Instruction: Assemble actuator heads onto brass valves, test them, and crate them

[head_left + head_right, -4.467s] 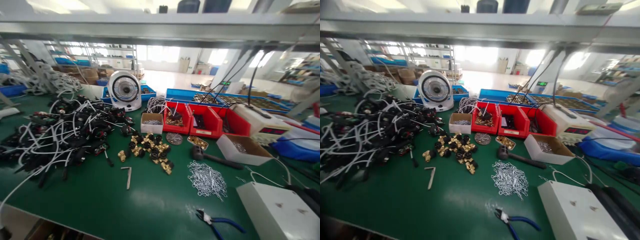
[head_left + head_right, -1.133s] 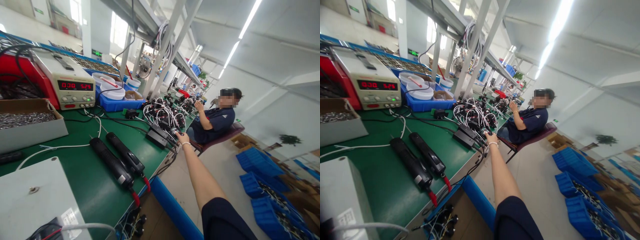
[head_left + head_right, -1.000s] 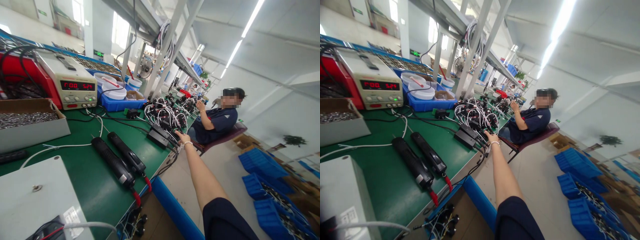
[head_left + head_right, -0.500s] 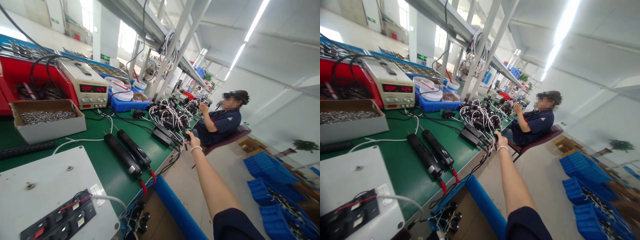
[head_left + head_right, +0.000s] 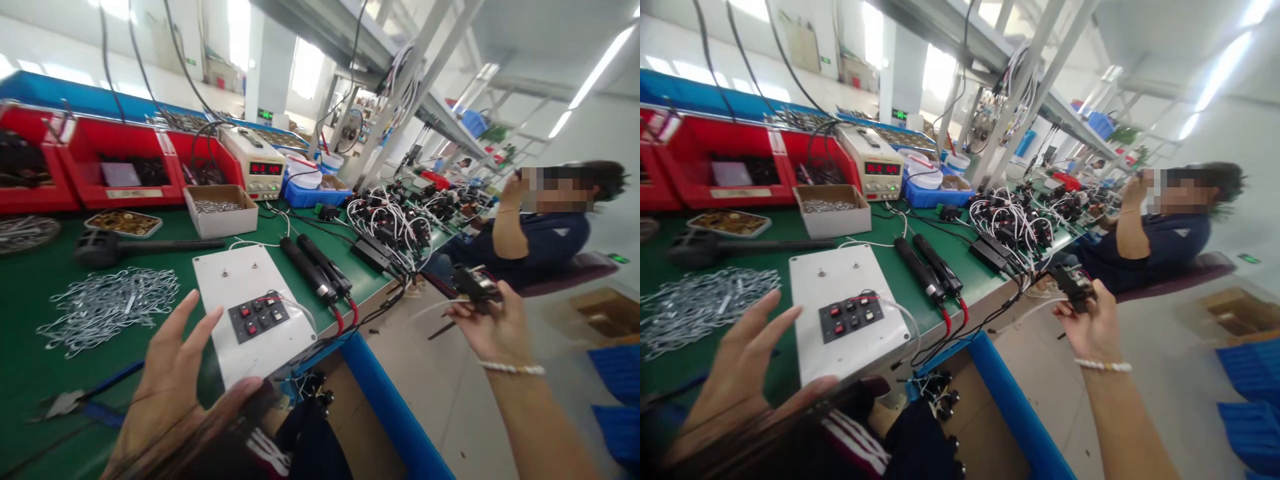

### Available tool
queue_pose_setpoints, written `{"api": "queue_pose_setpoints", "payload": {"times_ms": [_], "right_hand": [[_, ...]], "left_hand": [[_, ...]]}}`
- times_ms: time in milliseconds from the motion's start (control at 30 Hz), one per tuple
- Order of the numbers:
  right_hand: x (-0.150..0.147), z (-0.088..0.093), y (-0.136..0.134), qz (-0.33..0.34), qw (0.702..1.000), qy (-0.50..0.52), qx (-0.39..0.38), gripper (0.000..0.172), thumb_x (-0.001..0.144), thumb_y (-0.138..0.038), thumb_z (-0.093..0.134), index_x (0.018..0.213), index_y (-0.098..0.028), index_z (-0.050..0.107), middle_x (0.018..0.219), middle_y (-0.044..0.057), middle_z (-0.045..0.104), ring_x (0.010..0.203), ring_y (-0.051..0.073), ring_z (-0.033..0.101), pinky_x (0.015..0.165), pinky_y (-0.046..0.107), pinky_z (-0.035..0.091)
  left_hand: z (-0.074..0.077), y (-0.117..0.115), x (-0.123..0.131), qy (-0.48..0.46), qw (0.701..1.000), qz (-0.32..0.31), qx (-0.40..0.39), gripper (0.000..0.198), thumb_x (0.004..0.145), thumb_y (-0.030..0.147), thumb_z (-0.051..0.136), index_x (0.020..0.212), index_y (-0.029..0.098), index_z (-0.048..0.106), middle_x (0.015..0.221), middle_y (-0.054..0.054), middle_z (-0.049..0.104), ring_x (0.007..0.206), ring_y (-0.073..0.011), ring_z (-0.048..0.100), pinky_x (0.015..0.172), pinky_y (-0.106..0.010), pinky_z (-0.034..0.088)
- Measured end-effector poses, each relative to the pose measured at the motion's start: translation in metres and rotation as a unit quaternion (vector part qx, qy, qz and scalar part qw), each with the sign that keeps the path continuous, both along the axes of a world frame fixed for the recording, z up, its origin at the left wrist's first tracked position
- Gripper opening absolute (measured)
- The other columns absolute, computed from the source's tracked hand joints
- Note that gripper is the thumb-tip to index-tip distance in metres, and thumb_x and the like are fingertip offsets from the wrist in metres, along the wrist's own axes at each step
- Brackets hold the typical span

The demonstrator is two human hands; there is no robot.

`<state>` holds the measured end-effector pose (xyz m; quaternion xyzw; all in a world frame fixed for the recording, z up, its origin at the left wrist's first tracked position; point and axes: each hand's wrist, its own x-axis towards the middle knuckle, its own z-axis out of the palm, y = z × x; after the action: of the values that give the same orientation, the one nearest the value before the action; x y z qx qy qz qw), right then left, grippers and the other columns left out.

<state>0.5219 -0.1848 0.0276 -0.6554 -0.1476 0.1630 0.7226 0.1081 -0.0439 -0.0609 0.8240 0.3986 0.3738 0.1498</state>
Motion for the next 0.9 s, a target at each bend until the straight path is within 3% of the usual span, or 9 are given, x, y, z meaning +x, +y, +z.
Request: {"api": "queue_pose_setpoints", "payload": {"times_ms": [67,200,333,500,600,733,800,900], "right_hand": [[-0.022,0.0,-0.014,0.001,1.0,-0.022,0.021,0.025,0.082,-0.048,0.059,0.071,-0.025,0.062,0.064,-0.002,0.055,0.051,0.012,0.049,0.055,0.029,0.05],[-0.078,-0.001,-0.032,0.026,0.999,-0.021,0.037,0.024,0.069,-0.049,0.075,0.071,-0.026,0.067,0.085,0.003,0.068,0.074,0.019,0.064,0.068,0.035,0.056],[-0.144,0.002,-0.027,0.201,0.976,0.076,0.022,0.042,0.069,-0.062,0.073,0.079,-0.022,0.073,0.07,0.005,0.064,0.058,0.017,0.056,0.06,0.034,0.052],[-0.205,0.005,0.003,0.379,0.898,0.211,0.07,0.054,0.081,-0.069,0.057,0.074,-0.018,0.071,0.064,0.001,0.053,0.043,0.007,0.035,0.048,0.026,0.037],[-0.227,0.003,0.019,0.437,0.854,0.265,0.102,0.062,0.081,-0.074,0.053,0.072,-0.015,0.069,0.066,-0.001,0.05,0.039,0.003,0.031,0.045,0.023,0.033],[-0.251,-0.007,0.033,0.504,0.791,0.325,0.12,0.069,0.08,-0.079,0.048,0.076,-0.013,0.068,0.067,-0.003,0.051,0.035,0.0,0.034,0.043,0.02,0.028],[-0.262,-0.014,0.038,0.538,0.745,0.372,0.131,0.07,0.085,-0.077,0.044,0.079,-0.011,0.067,0.068,-0.003,0.053,0.033,-0.001,0.034,0.039,0.018,0.026],[-0.278,-0.024,0.043,0.578,0.65,0.468,0.155,0.062,0.095,-0.063,0.039,0.083,-0.008,0.066,0.07,-0.002,0.056,0.031,-0.001,0.036,0.036,0.016,0.026]], "left_hand": [[-0.005,0.0,0.006,0.011,1.0,-0.011,0.025,0.08,0.087,0.068,0.048,0.151,0.026,0.026,0.161,-0.015,0.02,0.144,-0.0407,0.029,0.109,-0.061,0.041],[-0.015,0.0,0.025,0.031,0.995,-0.038,0.085,0.076,0.088,0.06,0.052,0.149,0.02,0.03,0.157,-0.021,0.027,0.146,-0.0422,0.026,0.11,-0.062,0.038],[-0.021,0.0,0.037,0.019,0.992,-0.021,0.122,0.074,0.089,0.057,0.055,0.145,0.012,0.036,0.151,-0.027,0.034,0.145,-0.0441,0.025,0.111,-0.061,0.036],[-0.013,-0.001,0.03,-0.01,0.996,-0.045,0.082,0.079,0.088,0.066,0.047,0.145,0.012,0.036,0.152,-0.027,0.034,0.143,-0.0438,0.031,0.108,-0.062,0.04],[0.011,-0.011,0.012,-0.092,0.995,-0.045,0.01,0.061,0.095,0.058,0.042,0.143,0.021,0.039,0.15,-0.016,0.042,0.139,-0.0336,0.042,0.108,-0.052,0.045],[0.05,-0.032,-0.01,-0.18,0.981,-0.063,-0.032,0.036,0.098,0.046,0.045,0.127,0.027,0.053,0.132,-0.006,0.058,0.125,-0.0226,0.056,0.104,-0.037,0.051],[0.061,-0.04,-0.016,-0.207,0.973,-0.087,-0.058,0.031,0.097,0.042,0.049,0.124,0.028,0.055,0.131,-0.005,0.058,0.123,-0.0207,0.057,0.104,-0.034,0.05],[0.064,-0.046,-0.02,-0.223,0.958,-0.135,-0.116,0.038,0.096,0.037,0.055,0.134,0.034,0.051,0.143,-0.001,0.052,0.133,-0.0194,0.05,0.112,-0.033,0.042]]}}
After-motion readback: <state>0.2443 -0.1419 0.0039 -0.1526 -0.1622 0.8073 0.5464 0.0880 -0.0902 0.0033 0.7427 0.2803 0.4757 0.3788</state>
